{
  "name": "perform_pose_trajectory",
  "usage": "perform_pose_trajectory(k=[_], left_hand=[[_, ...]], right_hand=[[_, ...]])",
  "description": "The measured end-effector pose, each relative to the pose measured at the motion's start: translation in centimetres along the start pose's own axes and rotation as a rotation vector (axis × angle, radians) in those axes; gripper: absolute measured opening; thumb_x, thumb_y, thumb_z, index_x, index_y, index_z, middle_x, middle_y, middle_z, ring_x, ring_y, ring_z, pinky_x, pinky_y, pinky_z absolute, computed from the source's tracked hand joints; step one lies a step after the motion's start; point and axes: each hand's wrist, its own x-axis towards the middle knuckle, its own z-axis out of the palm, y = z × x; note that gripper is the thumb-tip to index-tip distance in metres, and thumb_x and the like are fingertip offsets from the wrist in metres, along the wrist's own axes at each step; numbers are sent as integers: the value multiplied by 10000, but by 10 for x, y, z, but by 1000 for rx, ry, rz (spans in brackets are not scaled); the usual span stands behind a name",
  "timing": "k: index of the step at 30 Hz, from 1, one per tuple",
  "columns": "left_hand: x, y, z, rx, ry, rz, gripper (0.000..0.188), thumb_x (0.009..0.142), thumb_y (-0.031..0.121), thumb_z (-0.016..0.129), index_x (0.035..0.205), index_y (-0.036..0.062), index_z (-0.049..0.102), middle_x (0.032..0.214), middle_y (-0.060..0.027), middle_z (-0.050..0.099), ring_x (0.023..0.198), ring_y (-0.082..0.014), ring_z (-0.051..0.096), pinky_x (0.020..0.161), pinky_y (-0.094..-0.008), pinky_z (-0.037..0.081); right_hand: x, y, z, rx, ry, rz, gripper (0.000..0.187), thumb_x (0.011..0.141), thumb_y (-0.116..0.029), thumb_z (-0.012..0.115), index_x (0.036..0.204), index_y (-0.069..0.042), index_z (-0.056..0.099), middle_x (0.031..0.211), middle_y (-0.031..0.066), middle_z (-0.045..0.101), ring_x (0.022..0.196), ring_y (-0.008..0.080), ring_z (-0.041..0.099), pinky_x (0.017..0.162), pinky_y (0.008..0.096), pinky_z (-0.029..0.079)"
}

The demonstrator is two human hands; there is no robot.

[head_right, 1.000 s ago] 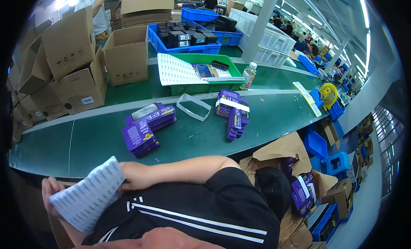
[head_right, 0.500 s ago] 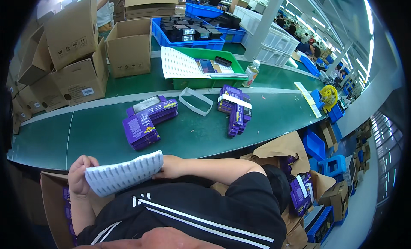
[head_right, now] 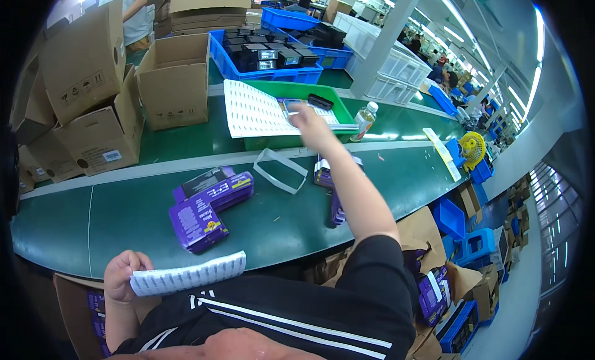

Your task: The person unpacks stacks of folded cardboard boxes and places them on the table. The person then peels adhesive labels from a backing sheet and sticks them onto the folded cardboard boxes by hand.

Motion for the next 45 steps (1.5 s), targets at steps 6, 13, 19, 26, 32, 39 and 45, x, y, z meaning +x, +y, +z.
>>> perform_pose_trajectory(k=[6,13,19,26,32,39,45], left_hand=[[14,-6,0,-31,26,17,115,856,95,624,829,2,563,1031,-307,631,733,-258,627,671,-282,520],[18,-3,4,73,121,-26,104,825,78,631,811,-3,566,1027,-314,640,729,-253,624,658,-267,504],[22,-2,7,107,135,-40,96,816,69,629,810,-6,569,1023,-314,645,733,-250,624,657,-264,497],[21,-4,11,107,138,-17,97,824,69,630,811,-8,571,1021,-314,646,735,-250,629,662,-261,498],[19,-3,12,105,128,-8,101,835,72,631,815,-9,573,1021,-315,646,740,-250,635,668,-259,501],[16,-4,12,97,105,-27,106,845,79,635,831,-9,578,1032,-317,642,767,-261,646,690,-265,507],[19,-2,14,87,8,-48,110,868,92,628,850,-3,575,1068,-309,633,807,-275,647,735,-280,509]], right_hand=[[99,84,-3,-384,-57,243,430,994,-176,468,1414,-91,503,1317,101,630,1213,284,578,1020,367,447],[141,110,-14,-46,-659,333,498,992,-140,453,1486,-96,409,1444,108,524,1287,316,523,1078,394,407],[131,120,-4,-32,-755,338,542,969,-105,437,1509,-103,382,1478,97,499,1317,321,502,1103,398,389],[117,120,9,-246,-580,274,599,919,-47,409,1513,-117,382,1472,68,511,1336,309,489,1121,389,374],[115,122,18,-426,-416,223,655,875,2,385,1517,-129,383,1468,42,521,1352,299,478,1137,382,360],[117,133,20,-482,-295,185,571,916,0,425,1480,-86,404,1455,67,533,1311,307,518,1093,382,404],[106,107,10,3,288,-1,515,907,-11,502,1417,-72,470,1297,136,641,1220,291,583,1021,361,457]])
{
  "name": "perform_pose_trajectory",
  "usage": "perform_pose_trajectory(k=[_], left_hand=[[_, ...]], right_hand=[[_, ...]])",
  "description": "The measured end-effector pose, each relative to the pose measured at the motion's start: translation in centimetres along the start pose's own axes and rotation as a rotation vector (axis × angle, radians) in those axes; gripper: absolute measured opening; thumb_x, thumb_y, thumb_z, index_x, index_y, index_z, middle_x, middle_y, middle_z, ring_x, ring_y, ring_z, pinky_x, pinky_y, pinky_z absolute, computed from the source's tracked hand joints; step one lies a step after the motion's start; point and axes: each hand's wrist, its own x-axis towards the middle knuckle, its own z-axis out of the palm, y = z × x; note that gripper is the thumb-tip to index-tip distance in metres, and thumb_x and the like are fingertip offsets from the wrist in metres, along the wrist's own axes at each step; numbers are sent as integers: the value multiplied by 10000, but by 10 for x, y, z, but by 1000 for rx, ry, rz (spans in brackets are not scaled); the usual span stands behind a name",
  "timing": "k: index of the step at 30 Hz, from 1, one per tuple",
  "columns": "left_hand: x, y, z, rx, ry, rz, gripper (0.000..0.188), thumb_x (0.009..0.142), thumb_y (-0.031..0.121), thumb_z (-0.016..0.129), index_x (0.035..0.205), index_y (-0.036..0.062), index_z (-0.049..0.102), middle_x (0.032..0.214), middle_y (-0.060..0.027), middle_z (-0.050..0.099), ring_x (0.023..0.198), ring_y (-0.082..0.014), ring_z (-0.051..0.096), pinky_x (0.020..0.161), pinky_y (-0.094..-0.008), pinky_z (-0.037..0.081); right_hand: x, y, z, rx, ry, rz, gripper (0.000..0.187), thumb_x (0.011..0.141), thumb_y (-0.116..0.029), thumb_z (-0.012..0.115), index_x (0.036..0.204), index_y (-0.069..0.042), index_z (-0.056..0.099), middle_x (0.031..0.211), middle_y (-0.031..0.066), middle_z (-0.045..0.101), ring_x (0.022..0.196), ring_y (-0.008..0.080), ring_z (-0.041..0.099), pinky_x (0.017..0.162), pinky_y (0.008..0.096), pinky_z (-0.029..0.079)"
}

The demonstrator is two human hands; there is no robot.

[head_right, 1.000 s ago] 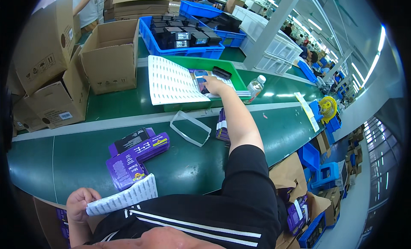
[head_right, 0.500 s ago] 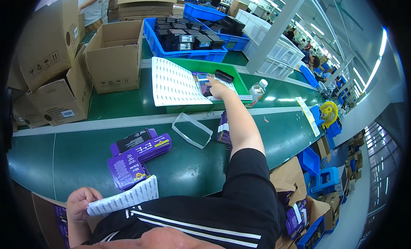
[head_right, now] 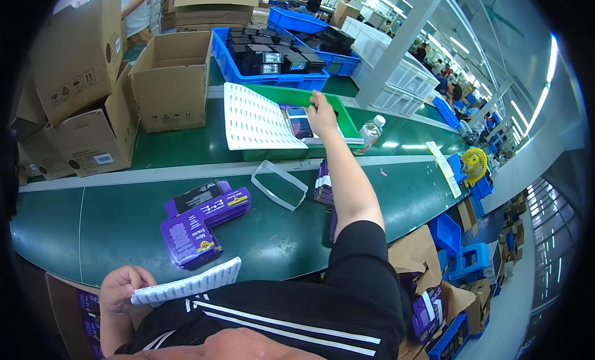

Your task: The person unpacks stacks of folded cardboard boxes and places them on the table. The person then peels adhesive labels from a backing sheet and sticks them onto the folded cardboard boxes by hand.

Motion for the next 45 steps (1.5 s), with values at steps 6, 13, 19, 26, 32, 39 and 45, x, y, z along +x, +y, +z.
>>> perform_pose_trajectory(k=[6,13,19,26,32,39,45], left_hand=[[-12,2,5,27,-93,-7,125,910,126,610,864,16,573,1122,-280,626,925,-287,631,833,-318,490],[2,11,38,302,-33,25,141,974,185,557,922,56,581,1185,-126,627,1038,-210,560,957,-301,401],[-15,2,51,278,-22,64,76,965,119,529,919,66,559,1163,-104,598,952,-142,535,872,-246,410],[-31,-5,53,324,-34,72,48,941,84,543,948,51,577,1130,-82,585,886,-105,520,782,-203,404],[-34,-5,59,403,25,224,72,917,38,576,976,32,617,1063,-78,612,815,-125,544,719,-224,426],[-20,-15,61,933,31,416,76,889,-12,603,946,21,641,963,-88,636,751,-161,563,672,-255,449],[-4,-21,68,1019,22,438,61,892,-17,588,908,16,636,930,-87,640,745,-179,565,662,-262,450]], right_hand=[[-124,-182,-24,150,-180,-508,332,839,-16,609,1171,-29,621,1130,128,657,1006,273,619,916,352,491],[-287,-297,-13,327,-629,-894,320,796,-103,741,1092,-39,637,1064,101,647,963,264,613,862,356,494],[-330,-308,-3,391,-676,-614,311,759,-70,782,1036,-33,646,985,94,644,832,220,615,738,300,502],[-343,-304,4,418,-678,-572,242,738,10,776,949,-32,667,886,74,640,697,175,584,618,256,473],[-336,-296,1,381,-734,-500,188,748,23,756,909,-33,675,844,65,639,684,172,576,612,262,464],[-328,-295,-4,374,-727,-462,172,751,16,746,902,-27,676,826,66,639,711,192,579,652,283,473],[-319,-296,-1,418,-567,-591,194,745,12,740,926,-25,678,847,71,646,748,204,585,691,301,483]])
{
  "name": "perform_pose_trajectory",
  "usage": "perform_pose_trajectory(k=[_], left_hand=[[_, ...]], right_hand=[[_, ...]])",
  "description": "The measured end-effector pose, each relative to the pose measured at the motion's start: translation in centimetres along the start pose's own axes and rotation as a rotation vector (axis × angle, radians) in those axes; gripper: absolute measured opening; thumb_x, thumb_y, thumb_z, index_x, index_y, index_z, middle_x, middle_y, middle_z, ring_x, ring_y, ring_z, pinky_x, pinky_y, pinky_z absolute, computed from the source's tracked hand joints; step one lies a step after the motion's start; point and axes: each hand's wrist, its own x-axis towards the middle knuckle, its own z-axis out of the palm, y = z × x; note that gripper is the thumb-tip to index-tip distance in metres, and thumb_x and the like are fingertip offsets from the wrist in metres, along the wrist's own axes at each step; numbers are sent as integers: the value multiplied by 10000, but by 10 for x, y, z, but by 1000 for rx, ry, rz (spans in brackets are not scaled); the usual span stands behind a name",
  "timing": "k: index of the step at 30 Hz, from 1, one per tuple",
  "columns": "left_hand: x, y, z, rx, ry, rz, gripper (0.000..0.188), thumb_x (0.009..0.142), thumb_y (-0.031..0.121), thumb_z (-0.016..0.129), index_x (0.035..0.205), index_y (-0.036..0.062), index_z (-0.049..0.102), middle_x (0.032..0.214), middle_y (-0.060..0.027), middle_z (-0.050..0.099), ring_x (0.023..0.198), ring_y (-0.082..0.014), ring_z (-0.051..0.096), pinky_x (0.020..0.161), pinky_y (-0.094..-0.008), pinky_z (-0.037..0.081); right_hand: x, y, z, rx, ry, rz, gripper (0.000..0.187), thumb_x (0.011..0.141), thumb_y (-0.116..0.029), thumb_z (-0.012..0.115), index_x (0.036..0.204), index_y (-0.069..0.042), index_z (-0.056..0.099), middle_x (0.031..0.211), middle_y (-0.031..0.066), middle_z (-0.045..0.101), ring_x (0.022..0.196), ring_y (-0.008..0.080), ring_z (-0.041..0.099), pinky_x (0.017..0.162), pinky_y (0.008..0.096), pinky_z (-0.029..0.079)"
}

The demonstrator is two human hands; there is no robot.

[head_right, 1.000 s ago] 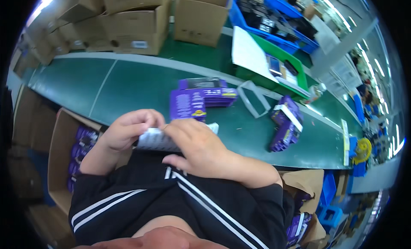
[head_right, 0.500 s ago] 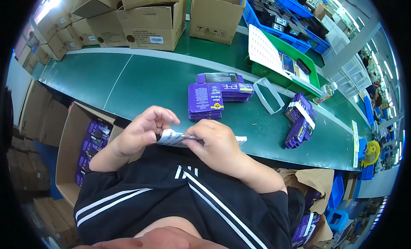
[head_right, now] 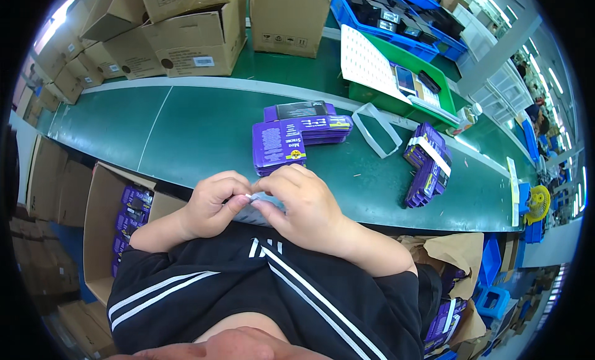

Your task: The person unpacks stacks of folded cardboard boxes and places them on the table. The person then peels adhesive labels from a backing sheet and sticks them onto the folded cardboard boxes by hand.

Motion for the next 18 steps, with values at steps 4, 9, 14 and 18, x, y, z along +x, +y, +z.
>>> perform_pose_trajectory(k=[4,9,14,18], left_hand=[[9,-3,0,4,2,6,55,897,-10,583,903,13,632,912,-87,639,740,-179,560,657,-262,444],[20,-11,-9,-45,-46,-120,62,910,8,571,907,7,633,896,-92,638,738,-182,560,656,-257,438],[45,-40,-33,-121,-176,-232,83,919,48,584,935,-6,645,909,-81,649,754,-166,568,670,-251,442],[89,-97,-57,-386,-106,-387,223,939,145,600,1079,-22,651,1044,-119,671,905,-194,617,803,-291,491]], right_hand=[[0,11,-1,-70,-14,-74,199,757,-1,726,947,-29,674,870,69,639,761,205,585,700,302,488],[-7,7,1,-378,-40,-425,135,788,-44,693,919,-56,664,904,66,627,750,212,572,698,317,489],[-7,38,-36,-305,-13,-516,124,789,-33,645,912,-49,650,920,98,622,760,209,560,713,309,475],[5,123,-75,390,438,350,515,906,-65,594,1400,-40,448,1081,136,607,932,226,590,856,316,477]])
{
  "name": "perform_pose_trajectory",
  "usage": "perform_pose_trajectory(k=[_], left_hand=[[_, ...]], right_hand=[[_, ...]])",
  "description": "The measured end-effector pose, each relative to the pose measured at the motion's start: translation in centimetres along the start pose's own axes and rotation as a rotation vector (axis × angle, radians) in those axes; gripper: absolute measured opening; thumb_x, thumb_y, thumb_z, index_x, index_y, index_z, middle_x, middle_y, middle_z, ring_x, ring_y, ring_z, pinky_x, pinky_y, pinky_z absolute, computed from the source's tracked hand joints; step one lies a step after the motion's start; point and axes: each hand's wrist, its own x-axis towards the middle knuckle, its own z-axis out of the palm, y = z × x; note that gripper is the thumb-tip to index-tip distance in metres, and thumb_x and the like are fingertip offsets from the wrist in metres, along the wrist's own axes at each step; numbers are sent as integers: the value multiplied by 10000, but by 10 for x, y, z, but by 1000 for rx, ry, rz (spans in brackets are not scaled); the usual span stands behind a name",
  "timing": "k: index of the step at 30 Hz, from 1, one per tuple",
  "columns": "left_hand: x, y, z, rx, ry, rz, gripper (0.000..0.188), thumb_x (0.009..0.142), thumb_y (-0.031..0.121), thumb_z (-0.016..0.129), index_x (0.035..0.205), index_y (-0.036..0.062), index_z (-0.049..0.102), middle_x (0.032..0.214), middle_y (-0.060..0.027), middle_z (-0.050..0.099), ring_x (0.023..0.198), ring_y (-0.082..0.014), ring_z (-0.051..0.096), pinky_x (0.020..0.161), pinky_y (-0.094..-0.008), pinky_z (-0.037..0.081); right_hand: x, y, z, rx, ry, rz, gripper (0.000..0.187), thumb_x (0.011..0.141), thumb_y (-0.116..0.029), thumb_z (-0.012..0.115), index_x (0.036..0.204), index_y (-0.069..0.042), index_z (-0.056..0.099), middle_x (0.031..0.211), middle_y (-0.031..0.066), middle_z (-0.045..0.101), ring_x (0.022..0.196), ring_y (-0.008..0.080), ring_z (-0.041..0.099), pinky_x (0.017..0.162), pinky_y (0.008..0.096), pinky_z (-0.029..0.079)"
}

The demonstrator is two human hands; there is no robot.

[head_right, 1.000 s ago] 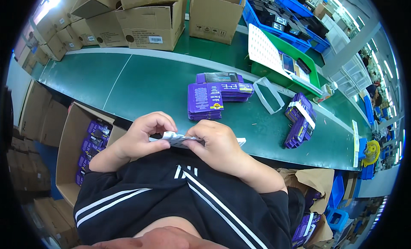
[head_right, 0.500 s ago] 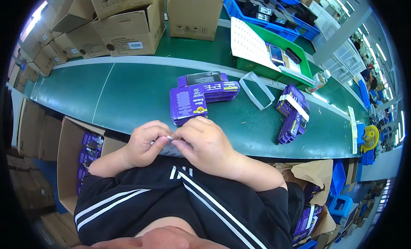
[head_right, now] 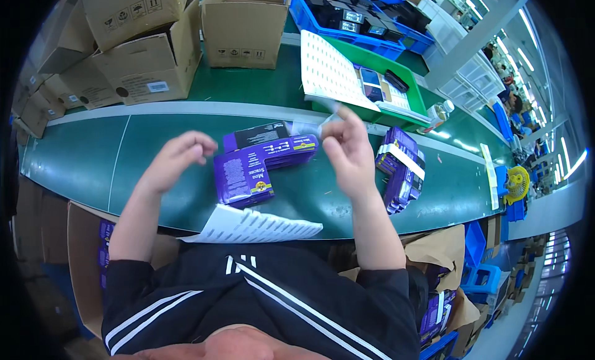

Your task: The person unpacks stacks of folded cardboard boxes and places them on the table. The person then peels adhesive labels from a backing sheet and sticks them onto the folded cardboard boxes by hand.

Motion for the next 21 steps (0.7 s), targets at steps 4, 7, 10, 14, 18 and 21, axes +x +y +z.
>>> perform_pose_trajectory(k=[4,7,10,14,18,21], left_hand=[[56,-21,-4,138,68,-316,689,885,333,650,1435,-15,426,1409,-270,490,1285,-373,513,1092,-433,392],[81,-33,6,102,-38,-458,763,845,345,693,1444,-27,400,1423,-311,457,1280,-430,505,1084,-462,403],[84,-22,15,223,-88,-482,783,827,329,712,1441,-37,395,1414,-321,458,1277,-448,501,1078,-469,410],[78,-8,22,351,-139,-514,809,802,307,739,1437,-51,388,1402,-329,463,1274,-462,499,1068,-474,421],[61,-12,33,368,-130,-542,829,781,290,760,1432,-60,385,1391,-323,475,1273,-449,505,1058,-469,434],[50,-22,41,426,-10,-391,786,776,264,766,1402,-55,413,1345,-303,512,1231,-423,538,1038,-446,450]], right_hand=[[8,84,-31,-60,-97,170,741,1011,-234,495,1586,-73,55,1494,259,360,1256,354,515,1081,430,394],[0,121,-25,-85,-167,105,753,1017,-295,479,1584,-60,43,1528,265,323,1286,388,488,1087,448,384],[-4,120,-19,-151,-189,82,754,1017,-299,474,1585,-58,41,1538,268,308,1294,388,483,1091,452,379],[-7,111,-17,-260,-188,30,736,1010,-281,485,1578,-52,75,1504,266,344,1261,369,505,1070,439,395],[-3,91,-13,-388,-129,-64,686,989,-216,531,1555,-40,184,1372,253,501,1141,311,587,994,388,457],[15,52,16,-197,-88,82,607,937,-111,591,1472,-36,315,1119,183,605,940,225,616,850,311,490]])
